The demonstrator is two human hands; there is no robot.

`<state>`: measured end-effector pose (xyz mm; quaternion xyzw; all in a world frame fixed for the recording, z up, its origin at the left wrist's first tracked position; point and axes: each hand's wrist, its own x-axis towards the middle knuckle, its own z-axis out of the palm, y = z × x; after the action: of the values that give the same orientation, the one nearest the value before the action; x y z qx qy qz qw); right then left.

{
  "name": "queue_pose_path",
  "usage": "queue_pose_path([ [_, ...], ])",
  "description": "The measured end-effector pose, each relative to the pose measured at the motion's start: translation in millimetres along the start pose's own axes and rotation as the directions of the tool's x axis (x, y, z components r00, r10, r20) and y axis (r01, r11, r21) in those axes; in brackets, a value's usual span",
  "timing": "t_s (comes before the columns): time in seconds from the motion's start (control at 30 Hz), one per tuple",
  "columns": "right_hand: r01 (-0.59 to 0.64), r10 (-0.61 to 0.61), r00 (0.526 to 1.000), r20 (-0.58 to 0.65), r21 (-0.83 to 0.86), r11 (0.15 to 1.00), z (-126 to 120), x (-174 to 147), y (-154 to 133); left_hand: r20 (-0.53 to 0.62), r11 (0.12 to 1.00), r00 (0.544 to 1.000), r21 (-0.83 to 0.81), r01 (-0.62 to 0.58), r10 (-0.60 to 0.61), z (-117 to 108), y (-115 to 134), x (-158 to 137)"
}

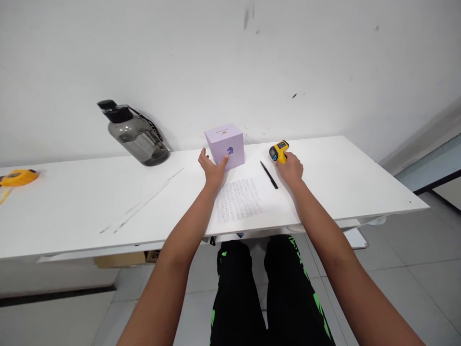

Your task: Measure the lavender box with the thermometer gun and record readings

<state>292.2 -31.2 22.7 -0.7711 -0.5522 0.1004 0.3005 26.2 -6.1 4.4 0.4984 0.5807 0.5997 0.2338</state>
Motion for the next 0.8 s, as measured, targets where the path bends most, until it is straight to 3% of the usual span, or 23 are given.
queue_pose_path([
  [0.4, 0.046, -0.048, 0.999, -0.021, -0.066, 0.997, 10, 3, 5, -0.004, 0.999, 1.000, -0.038, 0.021, -0.021, 0, -1, 0],
  [0.8, 0.070, -0.075, 0.997, -0.026, -0.153, 0.986, 14, 6, 9, 0.019, 0.995, 0.997, -0.065, -0.070, 0.071, 0, -4, 3],
])
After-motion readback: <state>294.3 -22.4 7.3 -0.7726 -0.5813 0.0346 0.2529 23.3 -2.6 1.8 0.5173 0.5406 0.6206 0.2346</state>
